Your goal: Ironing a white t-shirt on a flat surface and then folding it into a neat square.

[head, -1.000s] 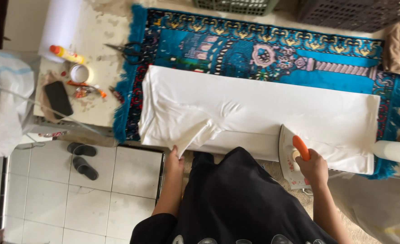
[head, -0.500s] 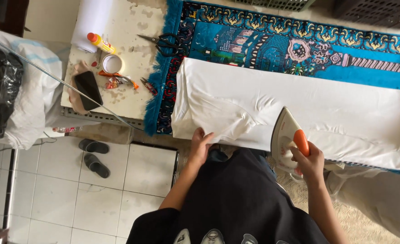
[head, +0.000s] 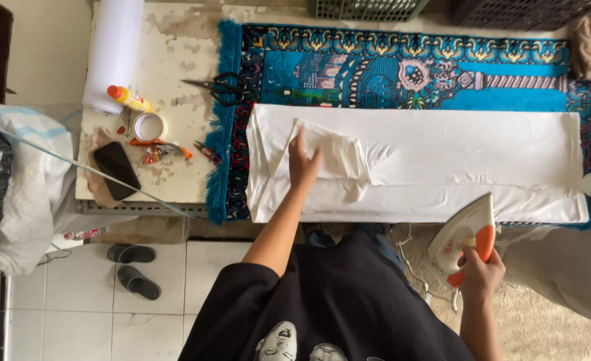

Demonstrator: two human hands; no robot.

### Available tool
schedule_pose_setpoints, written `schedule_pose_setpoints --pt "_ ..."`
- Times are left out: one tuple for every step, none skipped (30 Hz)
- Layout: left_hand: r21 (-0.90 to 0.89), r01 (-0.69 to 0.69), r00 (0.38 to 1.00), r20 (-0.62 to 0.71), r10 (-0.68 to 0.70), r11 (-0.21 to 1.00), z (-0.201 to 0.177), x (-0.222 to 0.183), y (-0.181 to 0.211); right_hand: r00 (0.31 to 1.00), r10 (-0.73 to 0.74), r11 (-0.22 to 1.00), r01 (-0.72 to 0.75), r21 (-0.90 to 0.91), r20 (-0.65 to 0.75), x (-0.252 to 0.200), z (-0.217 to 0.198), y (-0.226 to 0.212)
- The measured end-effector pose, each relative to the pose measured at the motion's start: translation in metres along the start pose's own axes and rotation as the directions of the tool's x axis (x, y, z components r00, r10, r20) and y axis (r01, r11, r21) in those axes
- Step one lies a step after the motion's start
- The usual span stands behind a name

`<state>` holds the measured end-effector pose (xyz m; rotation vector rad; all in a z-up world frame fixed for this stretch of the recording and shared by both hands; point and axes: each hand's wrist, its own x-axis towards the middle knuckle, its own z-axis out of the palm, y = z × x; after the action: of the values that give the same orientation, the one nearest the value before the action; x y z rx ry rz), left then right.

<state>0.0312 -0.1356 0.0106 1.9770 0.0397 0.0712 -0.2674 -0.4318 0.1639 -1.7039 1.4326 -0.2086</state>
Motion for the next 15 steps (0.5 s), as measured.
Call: schedule_pose_setpoints --pt "-0.003 -0.01 1.0 -0.001 0.01 1.0 -0.008 -0.012 0.008 1.0 -0.004 1.0 0.004 0.009 -0.004 0.0 -0.004 0.006" --pt "0.227 -0.225 0.973 0.098 0.207 0.948 -0.014 -0.023 0.016 1.0 -0.011 1.0 0.012 0.027 -0.013 0.002 -0.007 0.011" --pt "0.418 -0.43 0.902 0.24 0.36 0.8 -0.022 -0.038 0.023 1.0 -0.012 0.999 0.013 0.042 -0.024 0.001 -0.012 0.018" --pt "0.415 -0.436 0.899 0.244 0.364 0.798 -0.017 -0.043 0.02 1.0 -0.01 0.999 0.011 0.047 -0.028 0.004 -0.013 0.021" --pt "0.427 -0.533 0.835 0.404 0.374 0.73 -0.013 -0.052 0.015 1.0 0.014 0.999 -0.013 0.04 -0.017 0.007 -0.016 0.026" --pt "0.417 -0.627 0.749 0.553 0.364 0.657 -0.009 -0.061 0.01 0.999 0.037 0.999 -0.037 0.032 -0.006 0.009 -0.018 0.031" --pt "0.414 -0.628 0.747 0.558 0.361 0.659 -0.008 -0.064 0.007 0.999 0.043 0.999 -0.043 0.03 -0.009 0.008 -0.017 0.026" --pt "0.492 -0.598 0.746 0.631 0.214 0.633 -0.009 -0.068 0.004 0.999 0.019 0.999 -0.018 -0.033 0.036 0.007 -0.017 0.022" --pt "0.566 -0.572 0.734 0.677 0.062 0.594 -0.007 -0.07 0.002 0.997 -0.008 0.995 0.016 -0.095 0.082 0.008 -0.016 0.016" --pt "0.564 -0.571 0.733 0.677 0.062 0.597 -0.014 -0.075 0.001 0.997 -0.008 0.995 0.016 -0.098 0.08 0.003 -0.015 0.006" --pt "0.551 -0.535 0.801 0.572 0.176 0.64 -0.02 -0.074 0.002 0.986 -0.01 0.979 0.042 -0.197 0.165 0.002 -0.011 -0.007" --pt "0.53 -0.502 0.85 0.447 0.278 0.684 -0.026 -0.074 0.003 0.969 -0.001 0.954 0.075 -0.292 0.247 -0.001 -0.007 -0.02" --pt "0.533 -0.498 0.853 0.443 0.276 0.684 -0.031 -0.071 -0.007 0.968 -0.003 0.953 0.079 -0.293 0.251 0.006 0.005 -0.025" --pt "0.645 -0.411 0.911 0.319 0.262 0.644 -0.036 -0.069 -0.017 0.934 -0.127 0.922 0.236 -0.306 0.334 0.011 0.018 -0.029" --pt "0.74 -0.306 0.949 0.187 0.254 0.599 -0.043 -0.07 -0.029 0.874 -0.239 0.87 0.386 -0.306 0.422 0.016 0.031 -0.032"
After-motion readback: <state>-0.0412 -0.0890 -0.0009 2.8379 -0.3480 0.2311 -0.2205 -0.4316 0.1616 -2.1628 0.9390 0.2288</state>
